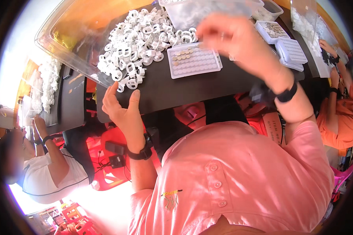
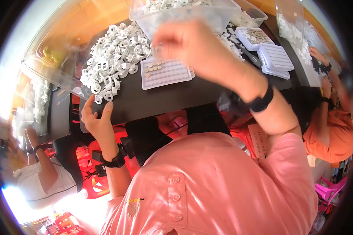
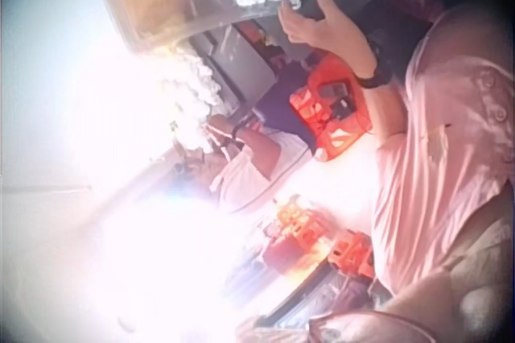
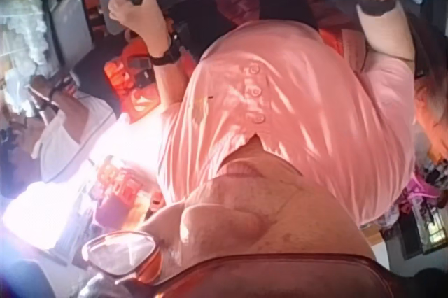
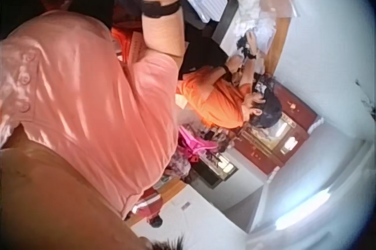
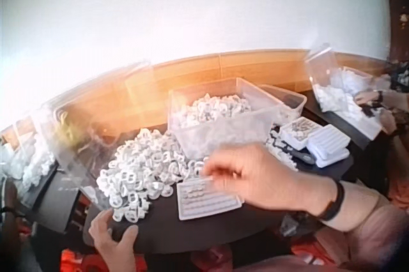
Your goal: Assembling small plastic components by inserting internal parts into housings at a workbench.
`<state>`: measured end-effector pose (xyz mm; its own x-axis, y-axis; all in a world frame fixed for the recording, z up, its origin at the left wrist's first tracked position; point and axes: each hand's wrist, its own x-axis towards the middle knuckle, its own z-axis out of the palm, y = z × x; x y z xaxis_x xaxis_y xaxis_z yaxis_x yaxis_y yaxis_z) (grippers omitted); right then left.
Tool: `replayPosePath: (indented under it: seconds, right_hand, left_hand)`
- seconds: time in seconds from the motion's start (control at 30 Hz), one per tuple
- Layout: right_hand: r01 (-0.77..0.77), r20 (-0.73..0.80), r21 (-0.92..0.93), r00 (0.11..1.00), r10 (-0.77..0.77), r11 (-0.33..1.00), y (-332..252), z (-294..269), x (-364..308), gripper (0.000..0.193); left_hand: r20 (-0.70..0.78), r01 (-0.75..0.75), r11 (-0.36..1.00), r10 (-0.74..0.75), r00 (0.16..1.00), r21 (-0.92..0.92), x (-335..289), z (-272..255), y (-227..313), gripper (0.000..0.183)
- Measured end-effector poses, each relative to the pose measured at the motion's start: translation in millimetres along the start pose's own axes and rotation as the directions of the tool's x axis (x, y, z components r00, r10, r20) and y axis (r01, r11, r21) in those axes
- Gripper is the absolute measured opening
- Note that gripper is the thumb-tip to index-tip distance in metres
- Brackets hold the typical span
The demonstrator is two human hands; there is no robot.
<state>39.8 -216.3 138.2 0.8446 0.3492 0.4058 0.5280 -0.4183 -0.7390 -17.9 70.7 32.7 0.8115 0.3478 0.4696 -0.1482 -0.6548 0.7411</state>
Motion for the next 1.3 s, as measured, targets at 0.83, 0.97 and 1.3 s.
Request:
replayPosePath:
  seconds: [0.83, 0.97, 1.3]
  right_hand:
    - [0.209, -0.062, -0.616, 0.948, -0.312, 0.76, 73, 45, -64, 0.013]
    - [0.144, -0.137, -0.625, 0.947, -0.289, 0.767, 64, 46, -68, 0.008]
    - [0.199, -0.253, -0.502, 0.897, -0.363, 0.841, 62, 40, -74, 0.012]
  left_hand:
    - [0.123, -0.232, 0.955, 0.212, 0.97, 0.187, 1, 41, -13, 0.045]
    - [0.127, -0.199, 0.961, 0.177, 0.976, 0.193, 1, 43, -4, 0.043]
    - [0.045, -0.126, 0.981, 0.12, 0.992, 0.147, -10, 31, 12, 0.031]
